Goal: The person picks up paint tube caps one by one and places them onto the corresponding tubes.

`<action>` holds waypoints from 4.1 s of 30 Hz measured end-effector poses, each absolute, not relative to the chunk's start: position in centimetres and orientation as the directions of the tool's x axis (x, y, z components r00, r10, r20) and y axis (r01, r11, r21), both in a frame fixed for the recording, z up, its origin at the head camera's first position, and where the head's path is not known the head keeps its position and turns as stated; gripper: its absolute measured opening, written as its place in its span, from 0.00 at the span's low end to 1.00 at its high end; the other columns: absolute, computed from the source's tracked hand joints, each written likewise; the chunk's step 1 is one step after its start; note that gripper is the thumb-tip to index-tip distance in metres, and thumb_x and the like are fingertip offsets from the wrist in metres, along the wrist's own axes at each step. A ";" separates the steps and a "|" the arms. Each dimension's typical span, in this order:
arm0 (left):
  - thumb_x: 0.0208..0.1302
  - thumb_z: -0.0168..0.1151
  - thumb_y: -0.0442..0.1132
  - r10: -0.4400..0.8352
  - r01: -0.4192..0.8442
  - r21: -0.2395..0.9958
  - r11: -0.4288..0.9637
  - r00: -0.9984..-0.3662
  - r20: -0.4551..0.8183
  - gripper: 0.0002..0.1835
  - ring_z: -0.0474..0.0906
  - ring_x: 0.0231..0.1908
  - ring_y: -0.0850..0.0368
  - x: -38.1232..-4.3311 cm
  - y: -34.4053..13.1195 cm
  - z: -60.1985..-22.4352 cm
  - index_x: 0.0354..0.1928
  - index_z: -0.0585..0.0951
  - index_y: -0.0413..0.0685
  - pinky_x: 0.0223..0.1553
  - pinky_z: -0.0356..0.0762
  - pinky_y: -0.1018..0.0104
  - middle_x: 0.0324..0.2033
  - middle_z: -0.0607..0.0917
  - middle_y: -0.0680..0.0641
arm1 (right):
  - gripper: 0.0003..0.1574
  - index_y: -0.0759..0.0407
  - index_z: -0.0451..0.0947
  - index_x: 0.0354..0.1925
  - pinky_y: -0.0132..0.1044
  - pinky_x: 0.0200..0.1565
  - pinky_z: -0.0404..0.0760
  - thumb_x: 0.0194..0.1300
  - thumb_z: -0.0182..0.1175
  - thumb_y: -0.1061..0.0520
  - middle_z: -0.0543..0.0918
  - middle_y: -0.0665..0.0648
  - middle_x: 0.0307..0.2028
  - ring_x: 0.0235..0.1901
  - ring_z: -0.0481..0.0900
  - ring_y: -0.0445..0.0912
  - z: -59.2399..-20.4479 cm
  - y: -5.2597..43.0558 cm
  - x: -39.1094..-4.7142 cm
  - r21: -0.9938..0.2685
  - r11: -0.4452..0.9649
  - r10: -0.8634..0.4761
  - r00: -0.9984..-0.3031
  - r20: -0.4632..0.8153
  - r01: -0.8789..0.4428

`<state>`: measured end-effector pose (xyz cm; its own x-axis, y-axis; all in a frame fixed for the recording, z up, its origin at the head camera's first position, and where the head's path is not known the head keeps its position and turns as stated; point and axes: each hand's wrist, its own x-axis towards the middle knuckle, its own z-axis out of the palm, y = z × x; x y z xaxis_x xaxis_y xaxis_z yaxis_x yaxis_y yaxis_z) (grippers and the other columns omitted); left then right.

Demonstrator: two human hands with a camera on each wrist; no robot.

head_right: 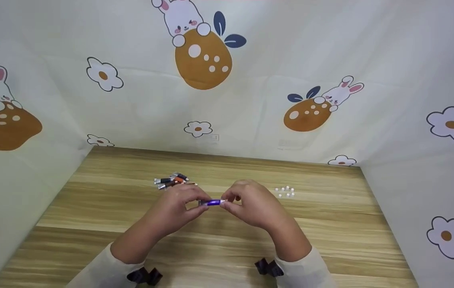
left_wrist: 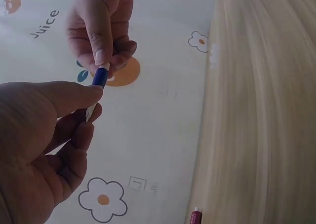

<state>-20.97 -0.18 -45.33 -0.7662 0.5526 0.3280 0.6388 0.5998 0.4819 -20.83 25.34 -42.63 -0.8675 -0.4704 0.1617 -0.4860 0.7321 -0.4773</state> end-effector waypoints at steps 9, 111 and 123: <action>0.67 0.76 0.41 0.671 0.658 0.499 0.563 -0.717 0.189 0.09 0.87 0.45 0.64 -21.7 0.3 -47.5 0.48 0.92 0.55 0.53 0.84 0.67 0.43 0.93 0.57 | 0.14 0.46 0.90 0.52 0.38 0.46 0.81 0.74 0.69 0.44 0.90 0.45 0.44 0.43 0.82 0.42 -43.0 28.8 -22.8 -0.534 0.787 -0.248 -0.951 0.187 -0.310; 0.62 0.79 0.41 0.383 0.424 0.535 0.731 -0.903 0.193 0.21 0.83 0.54 0.46 -26.8 -4.0 -52.1 0.57 0.88 0.46 0.62 0.80 0.48 0.51 0.88 0.44 | 0.25 0.55 0.88 0.58 0.42 0.63 0.73 0.76 0.65 0.40 0.88 0.61 0.61 0.65 0.79 0.55 -53.7 44.9 -27.9 -0.677 0.727 0.073 -0.994 -0.088 0.113; 0.64 0.79 0.40 0.255 0.271 0.547 0.792 -0.961 0.107 0.17 0.84 0.59 0.47 -27.3 -4.9 -52.5 0.54 0.88 0.49 0.65 0.81 0.50 0.55 0.89 0.47 | 0.31 0.60 0.83 0.65 0.25 0.44 0.80 0.76 0.66 0.42 0.89 0.39 0.43 0.42 0.80 0.34 -53.7 45.3 -27.6 -0.804 0.560 0.170 -0.977 -0.126 0.201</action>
